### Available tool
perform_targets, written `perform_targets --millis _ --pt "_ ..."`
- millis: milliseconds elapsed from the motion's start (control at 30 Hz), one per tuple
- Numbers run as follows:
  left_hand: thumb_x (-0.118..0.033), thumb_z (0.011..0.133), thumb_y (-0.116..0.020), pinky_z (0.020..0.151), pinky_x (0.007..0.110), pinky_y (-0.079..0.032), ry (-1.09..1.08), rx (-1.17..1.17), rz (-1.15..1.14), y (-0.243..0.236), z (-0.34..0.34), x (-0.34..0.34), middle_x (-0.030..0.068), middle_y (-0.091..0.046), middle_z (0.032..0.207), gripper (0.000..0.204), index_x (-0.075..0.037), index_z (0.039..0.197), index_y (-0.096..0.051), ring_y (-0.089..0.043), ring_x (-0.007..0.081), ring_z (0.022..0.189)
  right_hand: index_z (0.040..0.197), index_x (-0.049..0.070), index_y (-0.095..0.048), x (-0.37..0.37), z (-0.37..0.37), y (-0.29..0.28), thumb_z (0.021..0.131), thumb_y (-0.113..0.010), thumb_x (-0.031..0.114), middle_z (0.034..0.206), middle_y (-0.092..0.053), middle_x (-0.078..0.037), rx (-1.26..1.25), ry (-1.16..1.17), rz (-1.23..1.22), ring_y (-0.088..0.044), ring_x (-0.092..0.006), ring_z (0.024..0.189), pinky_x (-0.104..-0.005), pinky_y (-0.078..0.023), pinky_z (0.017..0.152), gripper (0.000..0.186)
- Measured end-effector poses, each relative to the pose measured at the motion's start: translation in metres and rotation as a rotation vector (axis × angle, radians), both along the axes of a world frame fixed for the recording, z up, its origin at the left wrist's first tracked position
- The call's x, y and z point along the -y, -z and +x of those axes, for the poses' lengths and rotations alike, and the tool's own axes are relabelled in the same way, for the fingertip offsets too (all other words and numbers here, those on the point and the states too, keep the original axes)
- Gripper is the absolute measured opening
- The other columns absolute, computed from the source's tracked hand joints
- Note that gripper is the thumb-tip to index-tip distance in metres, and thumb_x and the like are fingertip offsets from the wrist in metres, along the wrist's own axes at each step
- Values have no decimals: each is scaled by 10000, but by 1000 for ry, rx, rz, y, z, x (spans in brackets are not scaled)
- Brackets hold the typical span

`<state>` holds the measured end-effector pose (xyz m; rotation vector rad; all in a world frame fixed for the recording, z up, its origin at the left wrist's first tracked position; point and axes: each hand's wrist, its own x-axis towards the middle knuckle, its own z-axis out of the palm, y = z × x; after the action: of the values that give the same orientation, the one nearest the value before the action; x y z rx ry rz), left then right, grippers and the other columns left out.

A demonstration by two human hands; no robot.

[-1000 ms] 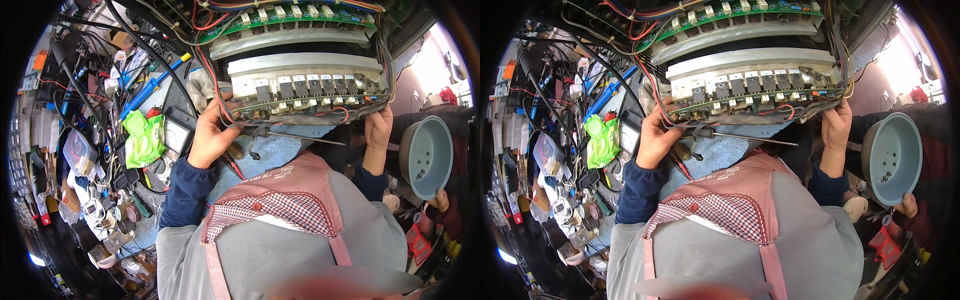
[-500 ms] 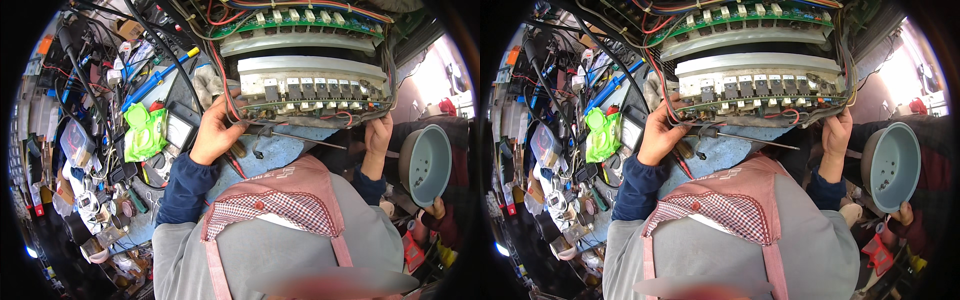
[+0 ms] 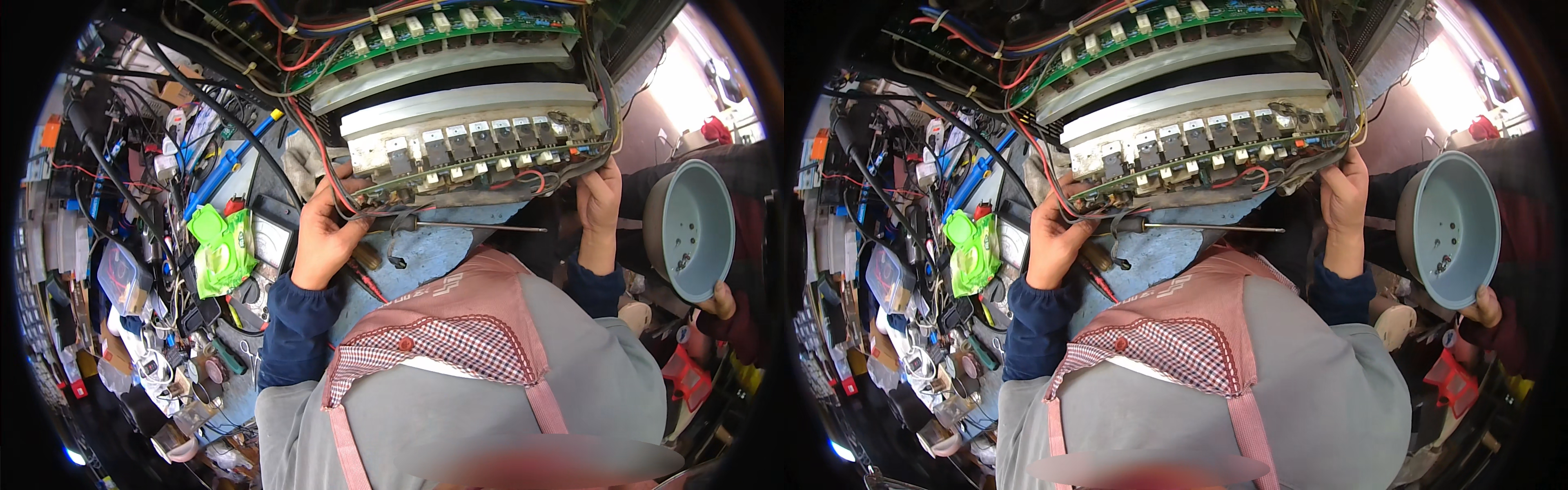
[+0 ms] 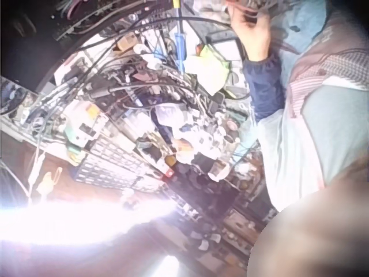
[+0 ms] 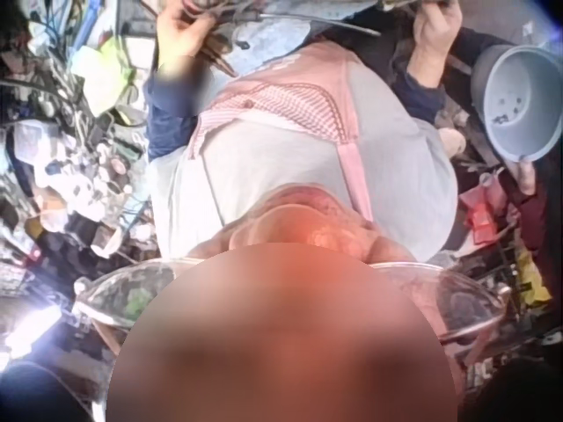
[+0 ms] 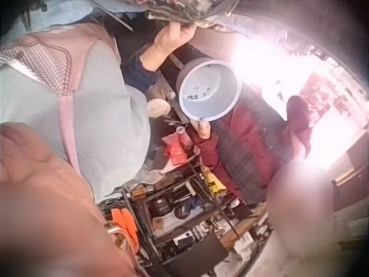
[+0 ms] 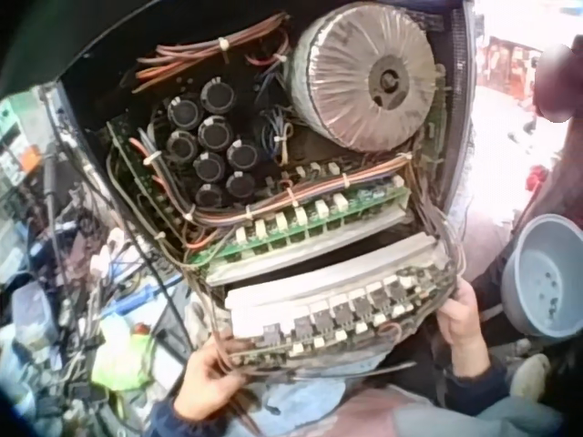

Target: The person removes screws from a circuit board using a screwdriver, places them in a bowl, and then uses a multimeter to test the board. The person works at a cluttered workbench with various tools and electronic components.

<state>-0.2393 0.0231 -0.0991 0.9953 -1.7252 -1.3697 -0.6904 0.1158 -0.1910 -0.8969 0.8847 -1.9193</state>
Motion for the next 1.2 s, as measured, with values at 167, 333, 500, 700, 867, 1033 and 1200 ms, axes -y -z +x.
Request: perform_targets --millis 167,333,500,700,867,1033,1200 --pt "125 786 -695 1113 344 -460 -16 5 42 6 3 2 177 -532 1532 484 35 1261 -710 -593 243 1347 1422 -55 -577 0 2 -2 975 -617 -36 1385 -679 -171 -8 -3 1 -649 -279 1288 -430 -460 1163 449" --pt "138 786 -662 1127 352 -452 -46 -5 93 10 5 2 178 -540 1523 507 28 1279 -700 -588 252 1360 1423 -57 -577 1 2 -3 971 -615 -38 1378 -682 -166 -24 -14 -1 -656 -272 1276 -420 -470 1150 453" --pt "164 766 -571 1157 402 -474 -202 -309 98 -2 -3 -2 182 -547 1508 613 34 1364 -579 -609 272 1353 1414 -57 -584 1 5 -2 969 -615 -39 1357 -693 -163 -5 -6 -17 -665 -269 1260 -416 -488 1129 446" --pt "124 788 -506 1112 422 -498 -274 -104 -552 -39 -9 -4 176 -602 1371 470 41 1231 -637 -650 279 1236 1417 -59 -582 -1 2 1 976 -621 -30 1359 -690 -158 -11 -41 -8 -665 -267 1257 -411 -486 1129 443" --pt "34 864 -652 896 403 -480 -84 425 -666 -98 -32 -6 111 -691 980 213 -15 1053 -737 -654 271 940 1440 -77 -557 1 10 -8 959 -576 -83 1308 -712 -161 10 -7 -18 -698 -241 1197 -364 -534 1070 482" --pt "-54 884 -689 815 439 -436 20 695 -905 -118 -66 18 86 -659 844 167 -85 1024 -773 -625 320 864 1443 -69 -559 1 9 -7 959 -575 -78 1305 -715 -154 -11 -15 -14 -698 -235 1195 -359 -533 1067 484" --pt "-75 931 -658 836 429 -426 144 729 -884 -110 -86 28 100 -661 847 183 -67 1062 -785 -632 308 889 1444 -67 -559 0 8 -6 955 -574 -72 1312 -712 -151 -17 -22 0 -695 -231 1198 -354 -529 1067 489"
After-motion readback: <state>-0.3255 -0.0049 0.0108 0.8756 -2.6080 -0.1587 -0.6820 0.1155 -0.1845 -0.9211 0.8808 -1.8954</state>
